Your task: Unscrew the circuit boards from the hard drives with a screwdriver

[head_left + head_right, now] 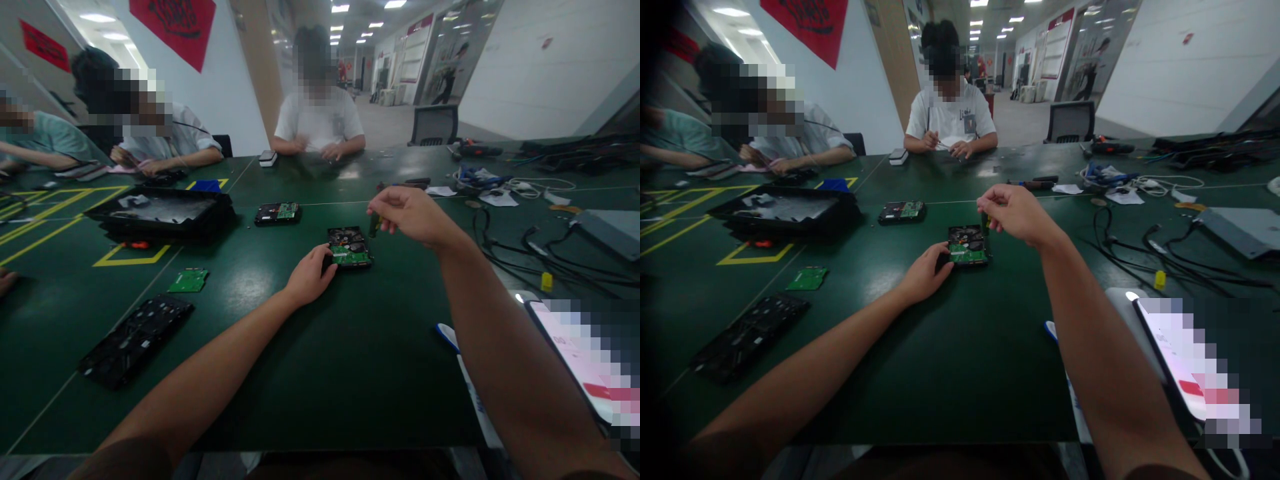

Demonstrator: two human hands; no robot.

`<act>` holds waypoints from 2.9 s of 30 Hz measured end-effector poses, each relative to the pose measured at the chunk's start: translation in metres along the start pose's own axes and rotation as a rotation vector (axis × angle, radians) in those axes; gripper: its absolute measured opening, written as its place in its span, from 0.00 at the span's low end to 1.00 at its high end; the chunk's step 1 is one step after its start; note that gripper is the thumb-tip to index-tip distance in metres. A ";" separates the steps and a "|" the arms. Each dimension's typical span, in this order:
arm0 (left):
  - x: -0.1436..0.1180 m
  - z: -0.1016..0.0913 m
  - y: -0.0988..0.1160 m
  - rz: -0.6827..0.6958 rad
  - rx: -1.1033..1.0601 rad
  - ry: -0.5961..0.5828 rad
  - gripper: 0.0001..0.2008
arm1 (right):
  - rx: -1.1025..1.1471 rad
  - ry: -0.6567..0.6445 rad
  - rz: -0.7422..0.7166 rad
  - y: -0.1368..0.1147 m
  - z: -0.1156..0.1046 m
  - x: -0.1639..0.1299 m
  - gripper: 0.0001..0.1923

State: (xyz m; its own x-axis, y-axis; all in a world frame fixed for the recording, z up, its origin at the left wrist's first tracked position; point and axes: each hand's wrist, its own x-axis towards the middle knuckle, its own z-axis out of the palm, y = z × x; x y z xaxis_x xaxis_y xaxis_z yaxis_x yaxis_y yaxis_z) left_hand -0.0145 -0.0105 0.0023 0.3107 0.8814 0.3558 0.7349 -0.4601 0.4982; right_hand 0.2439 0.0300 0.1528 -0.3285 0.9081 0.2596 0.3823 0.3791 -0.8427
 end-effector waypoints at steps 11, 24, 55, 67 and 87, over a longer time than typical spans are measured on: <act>0.000 0.000 0.000 0.007 -0.008 -0.006 0.15 | -0.081 0.061 0.008 -0.001 -0.005 -0.001 0.13; 0.000 0.001 -0.001 0.011 -0.020 0.001 0.15 | 0.039 -0.035 0.019 0.001 -0.002 0.001 0.13; 0.000 0.000 -0.001 0.023 -0.004 0.001 0.14 | -0.084 0.017 0.008 0.000 -0.001 0.000 0.13; 0.000 0.000 -0.001 0.017 -0.012 -0.006 0.15 | -0.112 0.013 -0.045 0.000 -0.002 0.000 0.12; 0.000 -0.001 0.001 0.029 -0.007 -0.003 0.15 | -0.147 -0.005 -0.026 -0.005 -0.002 -0.003 0.11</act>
State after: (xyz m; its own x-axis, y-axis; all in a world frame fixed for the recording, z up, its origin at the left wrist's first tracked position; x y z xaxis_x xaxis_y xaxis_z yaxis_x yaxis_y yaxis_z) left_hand -0.0141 -0.0112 0.0037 0.3335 0.8679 0.3682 0.7215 -0.4863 0.4929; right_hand 0.2447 0.0264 0.1570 -0.3442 0.8970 0.2774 0.4957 0.4246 -0.7576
